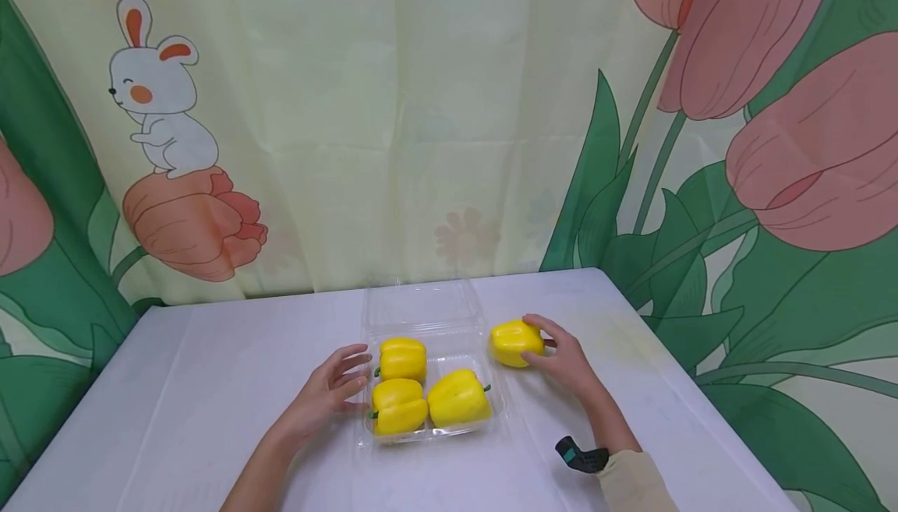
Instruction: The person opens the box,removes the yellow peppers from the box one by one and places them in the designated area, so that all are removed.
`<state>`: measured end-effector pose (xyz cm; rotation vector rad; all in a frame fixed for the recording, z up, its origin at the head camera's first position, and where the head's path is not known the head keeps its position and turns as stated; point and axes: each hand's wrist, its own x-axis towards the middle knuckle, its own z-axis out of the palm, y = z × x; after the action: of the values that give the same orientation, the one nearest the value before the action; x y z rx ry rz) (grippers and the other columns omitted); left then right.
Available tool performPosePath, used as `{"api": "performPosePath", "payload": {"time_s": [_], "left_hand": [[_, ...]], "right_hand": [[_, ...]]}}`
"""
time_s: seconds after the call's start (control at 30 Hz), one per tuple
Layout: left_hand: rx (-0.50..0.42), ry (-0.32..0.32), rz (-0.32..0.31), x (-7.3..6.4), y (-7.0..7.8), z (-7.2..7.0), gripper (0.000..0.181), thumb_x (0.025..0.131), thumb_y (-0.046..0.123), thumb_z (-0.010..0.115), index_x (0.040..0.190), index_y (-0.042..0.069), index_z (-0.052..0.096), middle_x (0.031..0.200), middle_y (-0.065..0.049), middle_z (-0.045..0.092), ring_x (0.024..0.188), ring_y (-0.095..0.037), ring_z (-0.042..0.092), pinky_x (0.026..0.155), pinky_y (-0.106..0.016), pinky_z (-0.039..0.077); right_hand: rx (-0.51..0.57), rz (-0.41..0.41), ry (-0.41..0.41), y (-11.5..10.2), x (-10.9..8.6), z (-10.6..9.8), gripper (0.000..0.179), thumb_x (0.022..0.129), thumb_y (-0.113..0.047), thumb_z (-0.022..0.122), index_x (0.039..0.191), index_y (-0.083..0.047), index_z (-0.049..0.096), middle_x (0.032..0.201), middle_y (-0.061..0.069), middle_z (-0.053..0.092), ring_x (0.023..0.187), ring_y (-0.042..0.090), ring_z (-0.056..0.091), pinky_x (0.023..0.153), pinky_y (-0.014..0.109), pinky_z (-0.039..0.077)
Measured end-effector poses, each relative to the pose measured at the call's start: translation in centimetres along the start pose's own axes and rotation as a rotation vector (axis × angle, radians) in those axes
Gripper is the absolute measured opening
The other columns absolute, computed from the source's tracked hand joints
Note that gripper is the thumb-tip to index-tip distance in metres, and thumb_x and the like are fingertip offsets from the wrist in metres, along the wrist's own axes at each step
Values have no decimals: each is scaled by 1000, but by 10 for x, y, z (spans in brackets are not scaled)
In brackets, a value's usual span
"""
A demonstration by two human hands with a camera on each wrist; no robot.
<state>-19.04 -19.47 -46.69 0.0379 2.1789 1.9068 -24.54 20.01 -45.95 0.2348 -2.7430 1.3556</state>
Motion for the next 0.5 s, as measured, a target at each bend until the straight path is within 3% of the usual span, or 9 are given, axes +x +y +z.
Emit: {"api": "performPosePath", "payload": {"time_s": [0.5], "left_hand": [[2, -13, 1, 0, 0, 0, 60, 92, 25, 65, 145, 19, 37, 151, -15, 41, 136, -38, 43, 84, -42, 59]], "right_hand": [[-69, -74, -13, 0, 0, 4, 61, 83, -14, 75, 139, -13, 50, 150, 12, 45, 139, 33, 39, 107, 52, 43]]}}
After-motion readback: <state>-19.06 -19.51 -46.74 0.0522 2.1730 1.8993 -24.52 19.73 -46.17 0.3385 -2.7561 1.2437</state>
